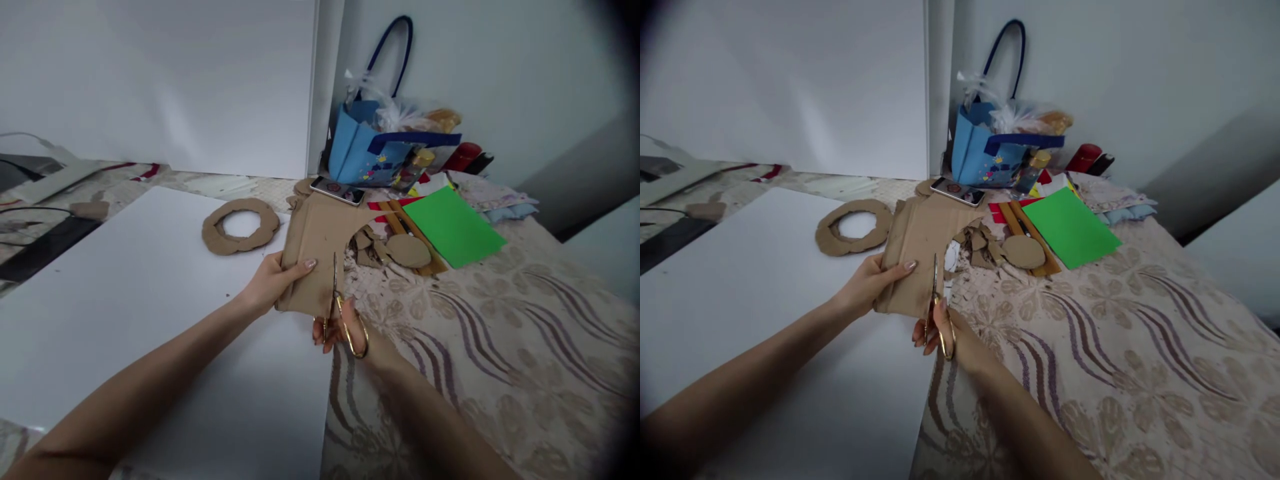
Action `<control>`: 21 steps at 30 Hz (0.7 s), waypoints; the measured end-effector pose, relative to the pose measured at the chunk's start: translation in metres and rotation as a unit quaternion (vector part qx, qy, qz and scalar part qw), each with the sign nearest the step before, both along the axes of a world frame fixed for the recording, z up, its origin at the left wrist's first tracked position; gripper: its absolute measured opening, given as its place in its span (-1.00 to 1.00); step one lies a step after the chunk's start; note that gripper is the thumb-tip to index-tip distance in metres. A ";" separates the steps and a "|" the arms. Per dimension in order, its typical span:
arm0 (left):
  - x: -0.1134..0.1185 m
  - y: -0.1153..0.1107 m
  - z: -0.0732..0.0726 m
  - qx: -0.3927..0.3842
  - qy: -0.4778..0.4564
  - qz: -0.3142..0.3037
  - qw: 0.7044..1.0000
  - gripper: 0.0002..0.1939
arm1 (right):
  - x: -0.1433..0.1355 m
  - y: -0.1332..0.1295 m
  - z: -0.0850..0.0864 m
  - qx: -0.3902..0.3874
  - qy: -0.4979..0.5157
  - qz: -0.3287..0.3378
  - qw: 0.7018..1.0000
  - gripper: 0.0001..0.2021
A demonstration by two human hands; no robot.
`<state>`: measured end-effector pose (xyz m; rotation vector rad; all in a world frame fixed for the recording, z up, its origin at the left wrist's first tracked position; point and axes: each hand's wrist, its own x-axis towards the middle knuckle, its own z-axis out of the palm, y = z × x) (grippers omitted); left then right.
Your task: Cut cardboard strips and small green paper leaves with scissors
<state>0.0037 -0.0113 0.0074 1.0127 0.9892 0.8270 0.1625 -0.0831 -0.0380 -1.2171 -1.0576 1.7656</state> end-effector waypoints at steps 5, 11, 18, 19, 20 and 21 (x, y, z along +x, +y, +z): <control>0.001 0.002 0.004 -0.010 0.000 0.061 0.998 -0.64 | -0.004 -0.003 0.003 -0.009 0.034 0.026 0.999 -0.20; -0.017 0.026 0.016 -0.008 -0.010 0.178 0.984 -0.60 | 0.004 -0.016 0.010 0.018 0.013 0.095 0.995 -0.31; -0.026 0.034 0.012 -0.039 -0.004 0.179 0.983 -0.53 | 0.070 0.004 0.024 0.081 -0.111 0.127 0.982 -0.45; -0.024 0.032 0.011 -0.045 0.000 0.169 0.985 -0.52 | 0.072 0.006 0.023 0.096 -0.108 0.078 0.986 -0.45; -0.022 0.029 0.009 -0.052 0.003 0.154 0.987 -0.52 | 0.072 0.008 0.020 0.111 -0.104 0.035 0.988 -0.45; -0.019 0.026 0.008 -0.059 0.006 0.135 0.989 -0.53 | 0.069 0.008 0.018 0.123 -0.103 0.002 0.987 -0.46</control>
